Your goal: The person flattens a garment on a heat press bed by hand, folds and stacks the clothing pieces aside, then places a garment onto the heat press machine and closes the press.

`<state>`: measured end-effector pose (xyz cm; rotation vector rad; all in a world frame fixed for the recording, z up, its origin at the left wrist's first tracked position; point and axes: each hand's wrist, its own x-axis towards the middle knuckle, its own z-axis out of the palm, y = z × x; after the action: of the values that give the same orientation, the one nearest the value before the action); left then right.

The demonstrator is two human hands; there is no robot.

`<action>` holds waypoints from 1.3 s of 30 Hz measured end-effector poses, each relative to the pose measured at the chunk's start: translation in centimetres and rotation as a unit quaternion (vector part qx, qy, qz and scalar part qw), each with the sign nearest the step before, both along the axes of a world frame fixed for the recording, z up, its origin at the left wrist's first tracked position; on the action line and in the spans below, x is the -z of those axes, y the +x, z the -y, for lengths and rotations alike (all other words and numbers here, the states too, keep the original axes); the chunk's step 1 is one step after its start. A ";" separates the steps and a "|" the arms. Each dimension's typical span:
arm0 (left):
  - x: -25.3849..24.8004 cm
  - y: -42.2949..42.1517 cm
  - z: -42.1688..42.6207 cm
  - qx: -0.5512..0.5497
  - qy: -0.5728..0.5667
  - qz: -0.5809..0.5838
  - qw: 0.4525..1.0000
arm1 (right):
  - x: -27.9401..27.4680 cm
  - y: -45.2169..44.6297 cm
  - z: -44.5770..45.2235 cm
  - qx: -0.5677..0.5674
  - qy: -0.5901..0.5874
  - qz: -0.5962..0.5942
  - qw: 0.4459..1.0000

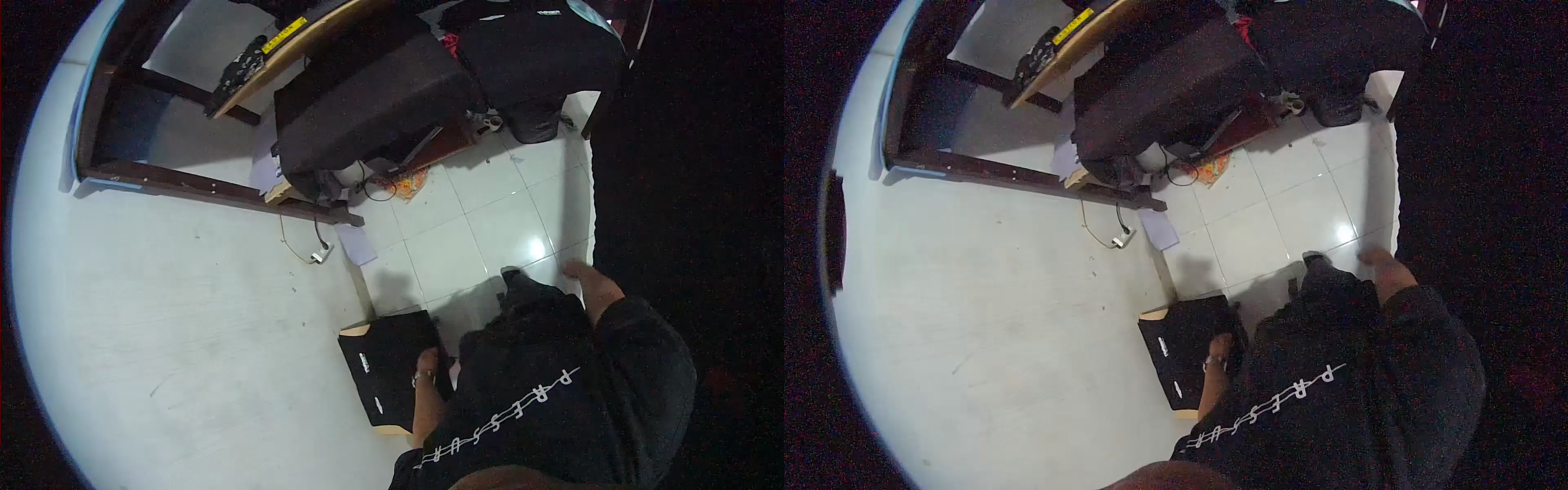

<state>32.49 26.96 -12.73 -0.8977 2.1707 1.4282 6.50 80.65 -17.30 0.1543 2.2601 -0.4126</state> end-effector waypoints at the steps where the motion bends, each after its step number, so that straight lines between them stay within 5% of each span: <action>1: 0.3 1.3 -1.5 0.015 0.012 0.036 0.999 | 5.8 -4.5 -0.8 0.021 -0.023 -0.035 0.999; 2: 0.5 2.5 -2.7 0.026 0.022 0.067 0.997 | 8.4 -8.8 -1.2 0.058 -0.059 -0.077 0.994; 5: 0.5 4.0 -3.9 0.041 0.037 0.127 0.990 | 1.1 -21.5 1.9 0.289 -0.346 -0.034 0.892; 7: 0.9 2.7 -2.2 0.035 0.032 0.141 0.989 | -7.1 -28.5 4.8 0.417 -0.387 0.007 0.822; 12: 2.2 -9.7 5.9 -0.059 0.032 0.117 0.991 | -13.1 -42.4 8.2 0.625 -0.408 -0.084 0.660; 17: 3.1 -27.1 14.0 -0.157 0.047 0.042 0.986 | -12.3 -47.8 9.0 0.667 -0.470 -0.154 0.558; 20: 4.1 -33.2 13.6 -0.153 0.091 0.043 0.983 | -11.6 -48.6 7.8 0.676 -0.458 -0.145 0.559; 25: 4.4 -38.2 10.9 -0.172 0.293 0.085 0.937 | -12.3 -48.5 4.5 0.743 -0.503 -0.183 0.401; 27: 3.9 -43.4 15.0 -0.169 0.398 0.015 0.901 | -11.8 -49.1 2.9 0.751 -0.479 -0.177 0.418; 30: 5.4 -50.9 17.4 -0.142 0.079 0.081 0.983 | -13.2 -47.5 2.8 0.759 -0.445 -0.163 0.446; 32: 5.0 -53.4 18.4 -0.106 0.009 0.080 0.991 | -12.2 -47.2 2.6 0.801 -0.347 -0.152 0.465; 34: 5.2 -53.2 17.8 -0.112 0.073 0.082 0.988 | -10.9 -46.8 2.6 0.788 -0.383 -0.147 0.458; 37: 5.5 -49.5 16.5 -0.233 0.343 0.085 0.906 | -12.5 -47.0 3.7 0.791 -0.407 -0.093 0.447; 39: 4.2 -45.3 12.7 -0.024 0.112 0.088 0.990 | -10.1 -48.1 3.3 0.766 -0.464 -0.082 0.438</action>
<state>-12.76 14.27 -16.95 -0.9601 1.8308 1.5166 -41.56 77.32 -7.16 1.5960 0.9483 -2.5148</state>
